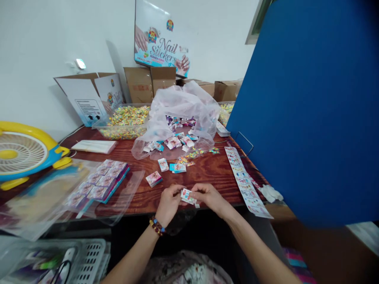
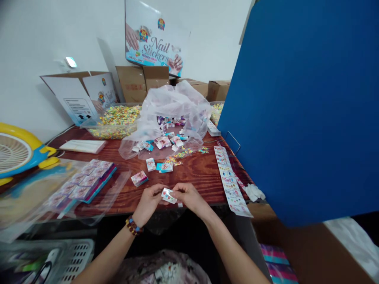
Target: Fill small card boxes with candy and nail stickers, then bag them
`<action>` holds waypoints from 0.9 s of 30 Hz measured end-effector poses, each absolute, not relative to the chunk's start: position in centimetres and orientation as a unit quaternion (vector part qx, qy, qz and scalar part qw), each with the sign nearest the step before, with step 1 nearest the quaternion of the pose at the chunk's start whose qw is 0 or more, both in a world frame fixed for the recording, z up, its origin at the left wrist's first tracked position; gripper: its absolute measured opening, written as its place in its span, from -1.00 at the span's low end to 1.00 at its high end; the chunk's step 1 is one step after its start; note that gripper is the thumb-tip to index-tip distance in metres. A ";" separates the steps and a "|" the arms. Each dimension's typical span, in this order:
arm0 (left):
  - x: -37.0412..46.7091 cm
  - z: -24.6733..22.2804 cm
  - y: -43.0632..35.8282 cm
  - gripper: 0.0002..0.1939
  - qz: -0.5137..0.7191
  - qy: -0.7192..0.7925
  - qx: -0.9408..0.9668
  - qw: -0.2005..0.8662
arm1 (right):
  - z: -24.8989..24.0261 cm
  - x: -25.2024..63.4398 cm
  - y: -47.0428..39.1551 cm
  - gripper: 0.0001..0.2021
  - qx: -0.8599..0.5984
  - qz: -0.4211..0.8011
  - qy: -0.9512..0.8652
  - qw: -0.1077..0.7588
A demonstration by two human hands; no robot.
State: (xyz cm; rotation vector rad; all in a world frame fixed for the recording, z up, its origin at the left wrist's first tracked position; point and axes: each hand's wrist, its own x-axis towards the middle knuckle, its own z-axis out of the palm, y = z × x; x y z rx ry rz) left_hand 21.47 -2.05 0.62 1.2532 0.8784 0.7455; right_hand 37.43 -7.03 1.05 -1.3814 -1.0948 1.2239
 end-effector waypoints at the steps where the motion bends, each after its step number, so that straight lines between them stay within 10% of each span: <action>1: 21.5 0.4 -2.1 -0.77 0.344 0.387 0.538 0.665 | 0.4 37.1 -7.0 -0.76 -0.577 0.497 -0.429 0.486; 18: 19.3 -1.7 -1.5 -0.53 0.350 0.434 0.396 0.730 | -1.8 36.3 -3.2 -0.72 -0.645 0.456 -0.485 0.375; 27: 19.3 -2.6 -1.0 -0.52 0.350 0.432 0.389 0.734 | -0.9 42.7 5.3 -0.80 -0.803 0.230 -0.401 0.376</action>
